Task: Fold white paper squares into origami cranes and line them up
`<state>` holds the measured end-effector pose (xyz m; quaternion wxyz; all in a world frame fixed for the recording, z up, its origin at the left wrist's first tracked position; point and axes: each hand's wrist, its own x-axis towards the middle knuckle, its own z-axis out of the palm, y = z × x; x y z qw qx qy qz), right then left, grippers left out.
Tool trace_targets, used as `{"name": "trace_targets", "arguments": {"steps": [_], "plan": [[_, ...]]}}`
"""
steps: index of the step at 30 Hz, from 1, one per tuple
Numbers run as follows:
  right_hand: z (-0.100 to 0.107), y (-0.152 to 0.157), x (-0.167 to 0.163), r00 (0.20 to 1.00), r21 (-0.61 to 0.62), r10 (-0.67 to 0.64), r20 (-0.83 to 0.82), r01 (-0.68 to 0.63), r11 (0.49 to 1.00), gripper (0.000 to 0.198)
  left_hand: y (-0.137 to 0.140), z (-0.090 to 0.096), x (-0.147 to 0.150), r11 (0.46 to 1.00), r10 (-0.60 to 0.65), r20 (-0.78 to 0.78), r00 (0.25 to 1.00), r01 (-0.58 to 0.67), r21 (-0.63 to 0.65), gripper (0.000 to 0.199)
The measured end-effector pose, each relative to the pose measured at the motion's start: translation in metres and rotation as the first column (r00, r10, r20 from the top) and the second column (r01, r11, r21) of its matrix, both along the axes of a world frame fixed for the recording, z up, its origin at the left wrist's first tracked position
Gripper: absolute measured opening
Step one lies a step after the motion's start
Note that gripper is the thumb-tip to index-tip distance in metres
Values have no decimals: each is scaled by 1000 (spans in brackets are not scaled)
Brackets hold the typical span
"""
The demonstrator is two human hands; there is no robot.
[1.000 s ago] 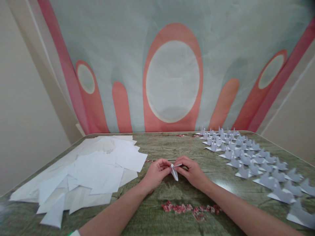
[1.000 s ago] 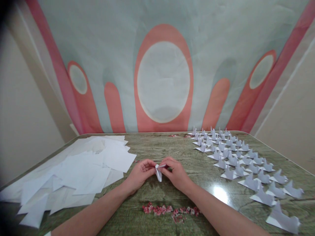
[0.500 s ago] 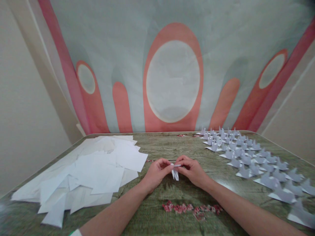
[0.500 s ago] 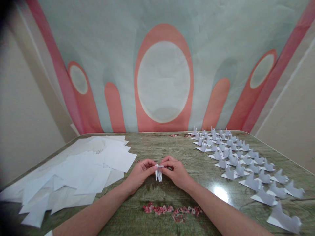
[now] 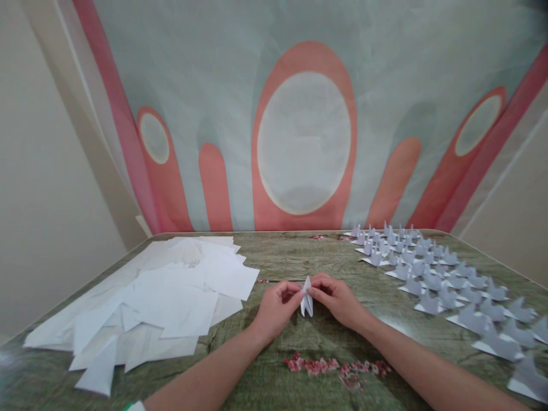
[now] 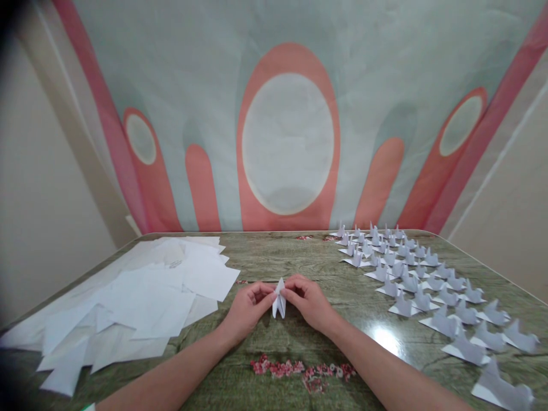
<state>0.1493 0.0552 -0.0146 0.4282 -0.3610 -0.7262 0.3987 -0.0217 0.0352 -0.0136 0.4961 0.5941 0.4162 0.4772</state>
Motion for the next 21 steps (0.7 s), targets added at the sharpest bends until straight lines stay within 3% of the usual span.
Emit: {"name": "trace_targets", "arguments": {"steps": [12,17,21], "plan": [[0,-4,-7,969,-268,-80,-232,16,963,27,1,8,-3,992,-22,80,997,32,-126,29],[4,-10,-12,938,-316,-120,-325,12,949,24,2,11,-3,980,-48,127,991,71,-183,31],[4,-12,-14,924,-345,-142,-355,12,938,28,1,11,-3,986,-55,106,993,71,-152,29]]}}
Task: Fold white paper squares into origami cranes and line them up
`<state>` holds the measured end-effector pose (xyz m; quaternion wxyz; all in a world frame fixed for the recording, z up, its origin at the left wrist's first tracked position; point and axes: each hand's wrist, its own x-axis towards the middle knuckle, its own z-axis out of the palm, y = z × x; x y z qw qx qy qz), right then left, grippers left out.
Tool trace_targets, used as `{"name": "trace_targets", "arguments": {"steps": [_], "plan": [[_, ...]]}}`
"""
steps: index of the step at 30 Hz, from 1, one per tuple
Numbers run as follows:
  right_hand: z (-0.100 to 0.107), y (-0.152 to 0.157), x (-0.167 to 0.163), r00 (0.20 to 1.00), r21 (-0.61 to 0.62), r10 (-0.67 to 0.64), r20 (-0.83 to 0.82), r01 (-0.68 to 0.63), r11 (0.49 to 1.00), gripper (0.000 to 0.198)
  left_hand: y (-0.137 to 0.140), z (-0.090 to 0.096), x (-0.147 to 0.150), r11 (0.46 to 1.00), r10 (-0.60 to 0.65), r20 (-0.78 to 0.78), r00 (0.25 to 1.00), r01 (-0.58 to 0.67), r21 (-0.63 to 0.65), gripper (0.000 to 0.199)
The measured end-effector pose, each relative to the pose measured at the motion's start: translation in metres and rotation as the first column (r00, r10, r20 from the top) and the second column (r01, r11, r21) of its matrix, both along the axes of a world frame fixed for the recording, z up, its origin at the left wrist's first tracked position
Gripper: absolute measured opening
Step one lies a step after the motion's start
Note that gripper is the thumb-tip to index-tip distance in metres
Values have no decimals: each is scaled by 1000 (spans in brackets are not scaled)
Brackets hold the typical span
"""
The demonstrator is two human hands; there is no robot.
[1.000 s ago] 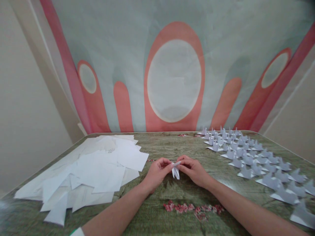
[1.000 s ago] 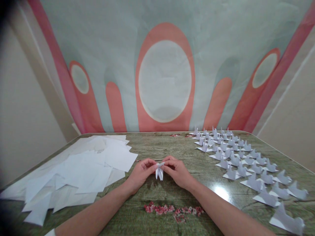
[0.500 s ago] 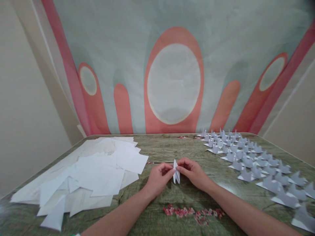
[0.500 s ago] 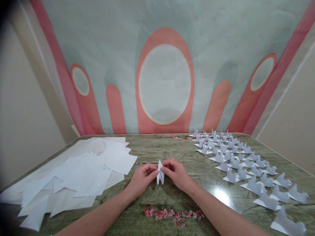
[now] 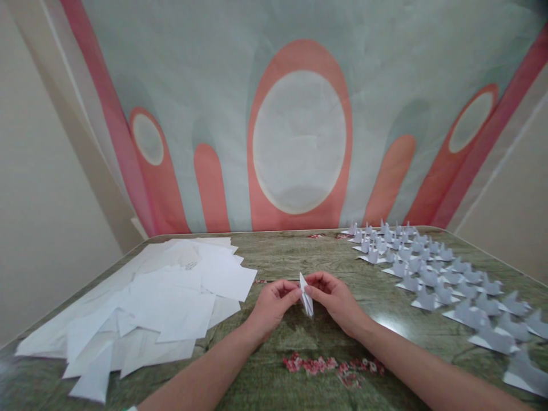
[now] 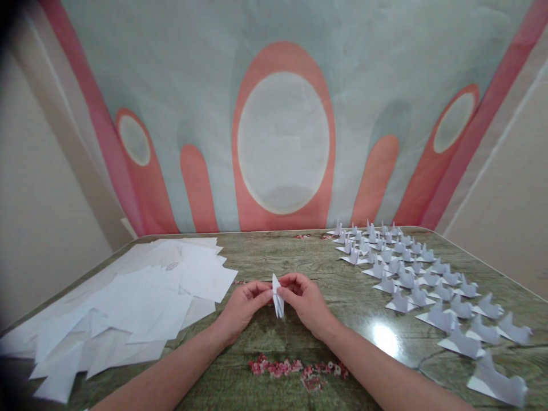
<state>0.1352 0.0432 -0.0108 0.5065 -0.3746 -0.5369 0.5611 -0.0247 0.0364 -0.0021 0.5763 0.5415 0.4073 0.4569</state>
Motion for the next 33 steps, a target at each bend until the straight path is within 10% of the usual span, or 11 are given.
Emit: {"name": "trace_targets", "arguments": {"steps": [11,20,33], "plan": [[-5,-3,-2,978,198,-132,159,100,975,25,-8,2,4,982,17,-233,972,28,189,27],[-3,-8,-8,997,-15,-62,41,62,998,33,-14,3,4,912,184,-422,888,6,411,21],[-2,-13,-9,993,34,-87,73,85,996,28,-18,5,6,906,157,-437,886,47,420,28]]}}
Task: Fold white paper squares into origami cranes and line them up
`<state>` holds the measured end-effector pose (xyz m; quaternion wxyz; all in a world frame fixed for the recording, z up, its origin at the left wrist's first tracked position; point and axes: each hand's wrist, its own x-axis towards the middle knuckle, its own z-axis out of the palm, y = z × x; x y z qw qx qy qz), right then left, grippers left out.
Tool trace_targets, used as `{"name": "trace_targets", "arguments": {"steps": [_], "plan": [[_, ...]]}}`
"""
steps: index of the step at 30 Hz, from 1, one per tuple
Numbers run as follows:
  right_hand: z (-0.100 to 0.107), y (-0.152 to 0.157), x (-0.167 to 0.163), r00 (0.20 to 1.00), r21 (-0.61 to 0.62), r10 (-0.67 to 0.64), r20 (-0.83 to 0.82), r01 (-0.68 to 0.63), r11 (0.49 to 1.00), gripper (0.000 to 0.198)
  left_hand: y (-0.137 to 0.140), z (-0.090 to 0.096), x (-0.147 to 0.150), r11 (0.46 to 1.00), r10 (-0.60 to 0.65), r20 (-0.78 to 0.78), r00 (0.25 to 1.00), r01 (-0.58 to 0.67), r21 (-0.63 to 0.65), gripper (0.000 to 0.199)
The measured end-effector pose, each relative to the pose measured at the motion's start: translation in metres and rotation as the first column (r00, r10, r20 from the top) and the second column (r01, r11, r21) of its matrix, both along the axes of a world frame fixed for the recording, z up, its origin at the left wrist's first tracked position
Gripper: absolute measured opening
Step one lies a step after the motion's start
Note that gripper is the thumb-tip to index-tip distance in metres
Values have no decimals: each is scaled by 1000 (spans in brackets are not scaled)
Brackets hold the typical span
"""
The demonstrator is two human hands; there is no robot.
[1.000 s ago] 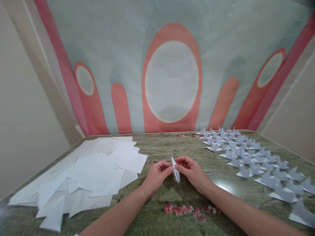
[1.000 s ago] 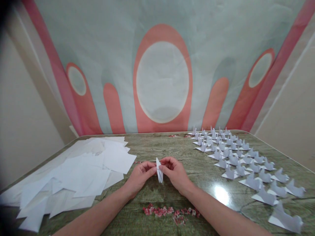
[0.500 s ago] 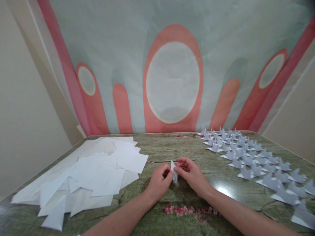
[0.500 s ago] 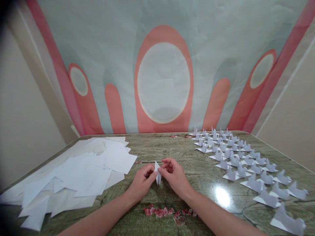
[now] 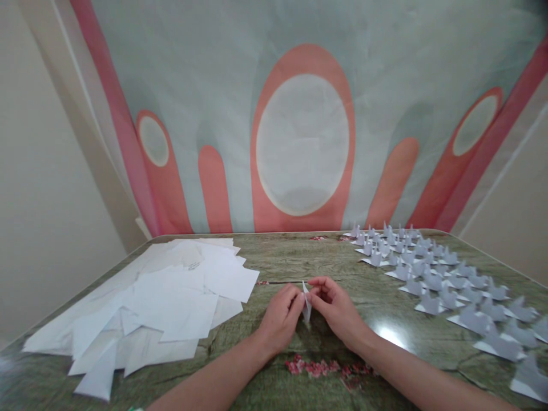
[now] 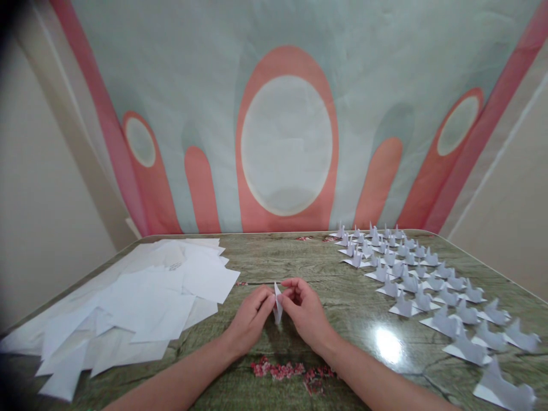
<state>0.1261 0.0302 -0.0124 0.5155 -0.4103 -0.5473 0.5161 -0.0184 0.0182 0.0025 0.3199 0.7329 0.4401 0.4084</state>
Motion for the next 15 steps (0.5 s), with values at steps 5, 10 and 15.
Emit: {"name": "trace_targets", "arguments": {"steps": [5,10,15], "plan": [[1,-1,1,1000,0,18,-26,-18,1000,27,5,-7,-1,991,-5,142,990,24,-131,21],[2,-2,0,998,-7,21,-51,-22,1000,25,11,-10,-3,974,-23,265,964,81,-213,24],[2,-2,0,998,-13,13,-55,-13,1000,22,13,-11,-5,957,-11,292,956,95,-275,27]]}}
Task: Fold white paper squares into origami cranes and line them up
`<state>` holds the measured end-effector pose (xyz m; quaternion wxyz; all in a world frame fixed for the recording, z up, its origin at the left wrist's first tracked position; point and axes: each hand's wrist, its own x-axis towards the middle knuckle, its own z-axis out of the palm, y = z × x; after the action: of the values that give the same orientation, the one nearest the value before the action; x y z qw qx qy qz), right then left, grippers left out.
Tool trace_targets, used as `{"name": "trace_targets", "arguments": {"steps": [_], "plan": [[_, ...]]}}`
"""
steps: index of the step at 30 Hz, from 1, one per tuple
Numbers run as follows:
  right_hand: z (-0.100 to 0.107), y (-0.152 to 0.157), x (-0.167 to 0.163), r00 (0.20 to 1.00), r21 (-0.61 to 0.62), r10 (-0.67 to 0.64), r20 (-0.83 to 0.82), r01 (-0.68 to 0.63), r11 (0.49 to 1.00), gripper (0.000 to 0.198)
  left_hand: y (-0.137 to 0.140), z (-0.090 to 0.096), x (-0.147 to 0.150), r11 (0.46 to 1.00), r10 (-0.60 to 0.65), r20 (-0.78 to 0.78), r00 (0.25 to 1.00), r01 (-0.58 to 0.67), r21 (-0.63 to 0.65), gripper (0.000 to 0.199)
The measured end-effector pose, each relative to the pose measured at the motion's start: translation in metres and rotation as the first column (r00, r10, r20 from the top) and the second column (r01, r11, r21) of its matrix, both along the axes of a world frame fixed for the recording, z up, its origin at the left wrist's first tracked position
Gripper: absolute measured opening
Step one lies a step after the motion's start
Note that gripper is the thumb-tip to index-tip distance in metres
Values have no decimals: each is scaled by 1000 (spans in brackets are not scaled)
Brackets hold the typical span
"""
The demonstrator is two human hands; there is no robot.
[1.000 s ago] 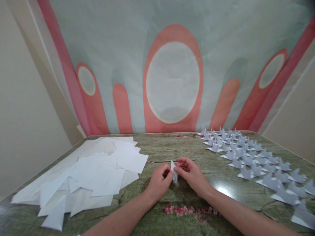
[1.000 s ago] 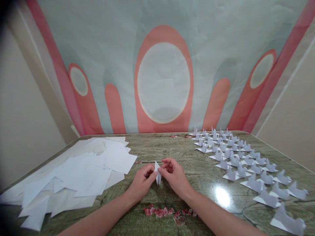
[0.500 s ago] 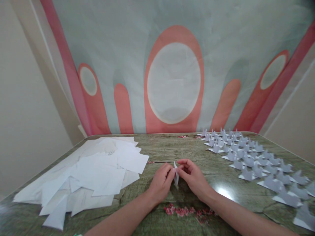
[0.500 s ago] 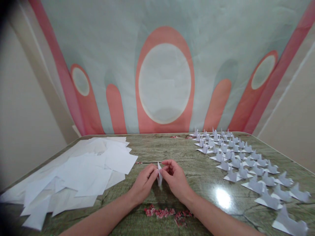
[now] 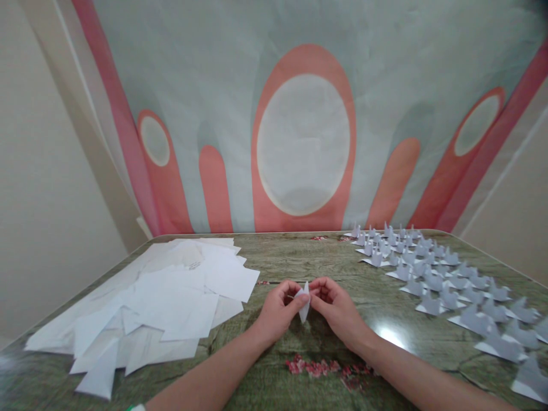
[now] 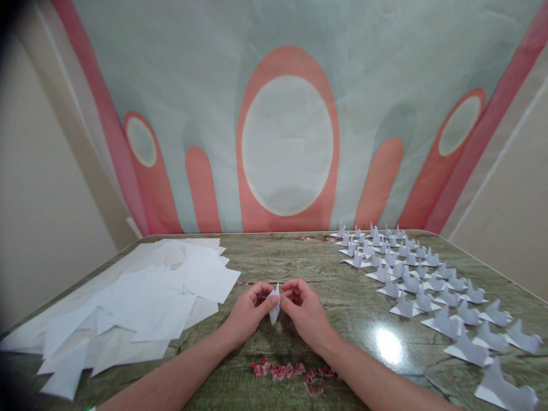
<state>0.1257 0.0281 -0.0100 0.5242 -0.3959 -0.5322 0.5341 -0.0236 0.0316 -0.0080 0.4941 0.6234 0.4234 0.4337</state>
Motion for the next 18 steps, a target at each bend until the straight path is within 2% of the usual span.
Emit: {"name": "trace_targets", "arguments": {"steps": [10,14,18], "plan": [[5,-2,2,998,42,65,24,-65,997,16,3,-1,1,995,84,89,992,-79,-62,25],[4,-1,4,995,74,83,54,-87,993,15,2,-3,1,995,102,79,992,-101,-14,23],[5,1,5,985,198,20,174,-55,979,17,1,-2,-1,988,131,11,991,-132,80,22]]}}
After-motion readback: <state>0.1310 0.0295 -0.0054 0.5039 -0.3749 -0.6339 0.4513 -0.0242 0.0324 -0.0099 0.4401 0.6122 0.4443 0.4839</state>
